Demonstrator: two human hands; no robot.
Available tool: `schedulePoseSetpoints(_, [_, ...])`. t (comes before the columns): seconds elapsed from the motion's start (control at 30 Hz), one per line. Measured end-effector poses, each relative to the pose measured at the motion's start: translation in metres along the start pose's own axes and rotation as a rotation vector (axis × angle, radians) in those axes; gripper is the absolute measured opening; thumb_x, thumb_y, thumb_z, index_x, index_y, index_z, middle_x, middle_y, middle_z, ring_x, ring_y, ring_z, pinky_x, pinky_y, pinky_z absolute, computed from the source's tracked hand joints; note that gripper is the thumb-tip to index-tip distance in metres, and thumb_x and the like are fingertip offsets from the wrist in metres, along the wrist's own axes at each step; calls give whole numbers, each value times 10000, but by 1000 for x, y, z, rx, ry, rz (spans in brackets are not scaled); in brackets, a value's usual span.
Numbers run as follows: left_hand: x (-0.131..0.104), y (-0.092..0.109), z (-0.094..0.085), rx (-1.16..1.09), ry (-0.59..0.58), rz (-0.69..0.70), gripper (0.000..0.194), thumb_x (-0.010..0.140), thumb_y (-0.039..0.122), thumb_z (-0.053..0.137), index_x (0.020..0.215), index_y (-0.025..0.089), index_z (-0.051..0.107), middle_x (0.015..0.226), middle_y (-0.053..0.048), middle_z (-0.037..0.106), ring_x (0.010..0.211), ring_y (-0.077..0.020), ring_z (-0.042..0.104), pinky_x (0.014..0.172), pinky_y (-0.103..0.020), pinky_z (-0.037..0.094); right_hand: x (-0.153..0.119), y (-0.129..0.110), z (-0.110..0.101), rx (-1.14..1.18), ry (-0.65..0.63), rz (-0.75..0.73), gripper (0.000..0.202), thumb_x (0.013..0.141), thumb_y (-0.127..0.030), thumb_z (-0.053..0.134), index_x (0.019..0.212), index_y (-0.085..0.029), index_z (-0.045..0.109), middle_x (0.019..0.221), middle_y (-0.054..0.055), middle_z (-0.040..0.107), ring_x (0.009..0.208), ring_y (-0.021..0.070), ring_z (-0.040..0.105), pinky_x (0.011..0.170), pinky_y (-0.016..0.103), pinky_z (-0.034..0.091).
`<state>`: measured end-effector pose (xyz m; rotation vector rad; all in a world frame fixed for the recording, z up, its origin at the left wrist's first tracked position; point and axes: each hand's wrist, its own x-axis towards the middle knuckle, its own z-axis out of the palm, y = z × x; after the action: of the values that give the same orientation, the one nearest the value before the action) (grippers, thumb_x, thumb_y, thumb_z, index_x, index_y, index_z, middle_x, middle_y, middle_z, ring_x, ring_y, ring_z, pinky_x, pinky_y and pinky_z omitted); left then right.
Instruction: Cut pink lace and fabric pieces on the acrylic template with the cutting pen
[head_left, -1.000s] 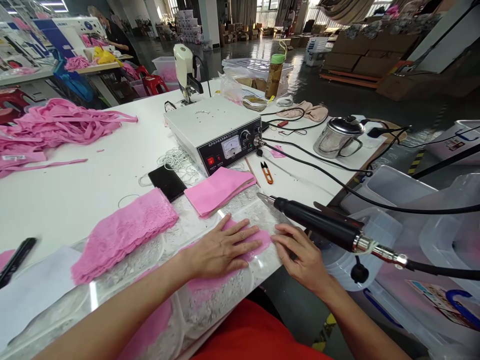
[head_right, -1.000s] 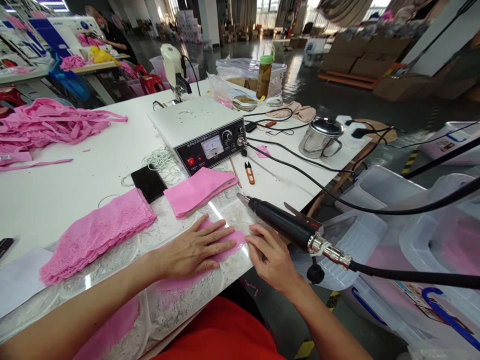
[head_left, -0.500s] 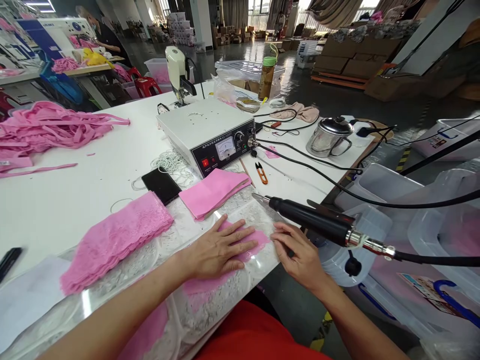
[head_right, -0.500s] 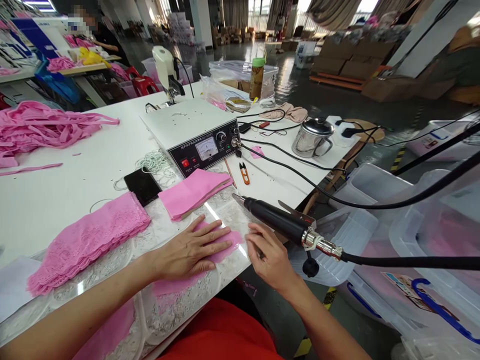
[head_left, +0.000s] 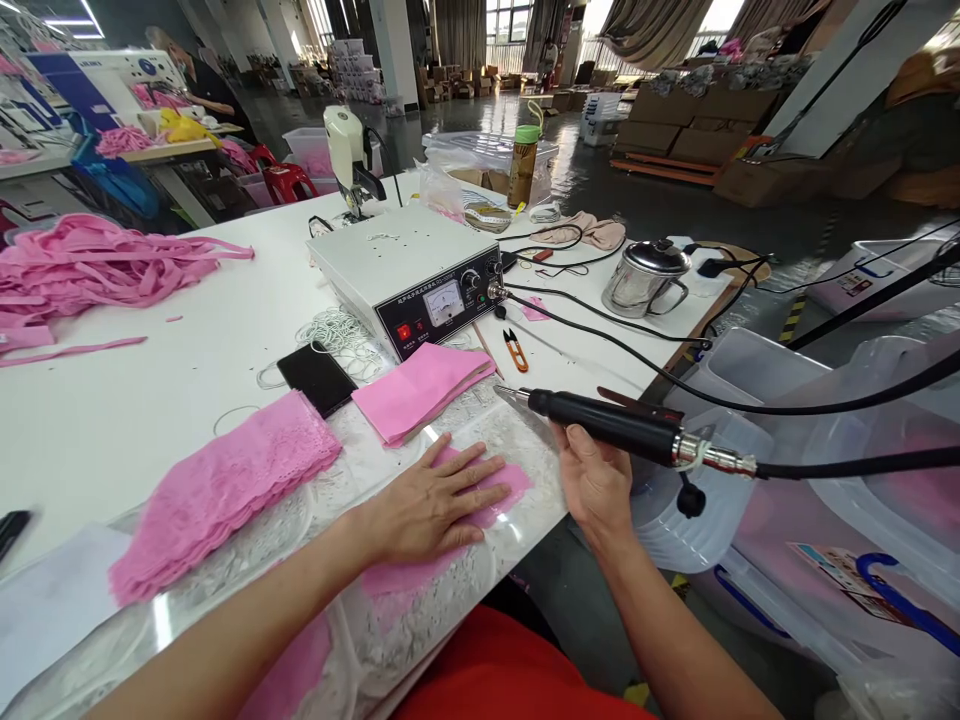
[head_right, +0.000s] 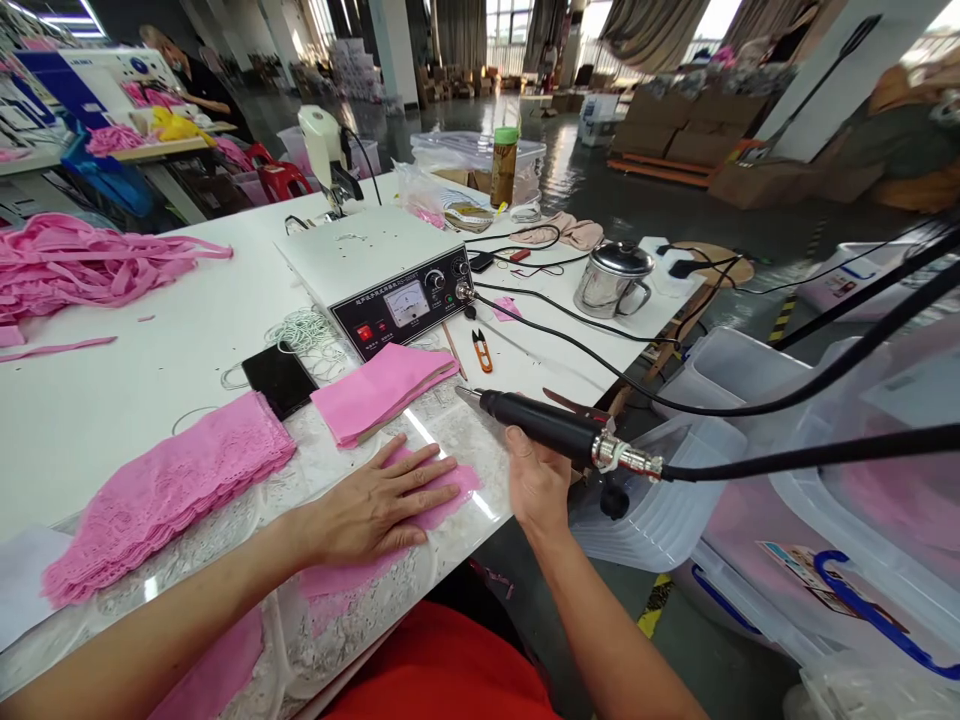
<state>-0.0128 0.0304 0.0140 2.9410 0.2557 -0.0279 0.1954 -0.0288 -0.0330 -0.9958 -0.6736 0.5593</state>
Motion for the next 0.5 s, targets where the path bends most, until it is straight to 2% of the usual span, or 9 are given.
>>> schedulePoseSetpoints(0.13, [1, 0, 0, 5, 7, 7, 545, 960, 511, 326, 1452, 278, 301, 1519, -47, 297, 1415, -265, 225, 1150, -509, 52, 13, -3, 10, -1, -1, -13, 446, 818, -328, 637, 1236, -296, 486, 1259, 55, 579, 1094, 207, 594, 987, 520, 453])
schedulePoseSetpoints(0.27, [1, 1, 0, 18, -3, 1, 541, 959, 507, 333, 1444, 266, 322, 1519, -50, 294, 1412, -273, 233, 1150, -511, 44, 23, -8, 16, 55, 17, -113, 290, 844, -342, 590, 1120, -273, 537, 1174, 36, 576, 976, 178, 629, 975, 489, 454])
schedulePoseSetpoints(0.37, [1, 2, -1, 16, -5, 1, 541, 957, 502, 347, 1440, 259, 333, 1516, -49, 299, 1413, -276, 228, 1153, -502, 58, 27, -18, 11, 72, 51, -204, 183, 868, -339, 513, 1023, -261, 571, 1082, 24, 573, 837, 147, 611, 873, 428, 504])
schedulePoseSetpoints(0.5, [2, 3, -2, 0, -16, 1, 549, 954, 509, 349, 1436, 245, 344, 1515, -60, 299, 1412, -273, 233, 1154, -493, 89, 28, -43, -8, 137, 82, -213, 217, 823, -365, 466, 887, -224, 618, 928, 36, 570, 681, 138, 555, 692, 341, 512])
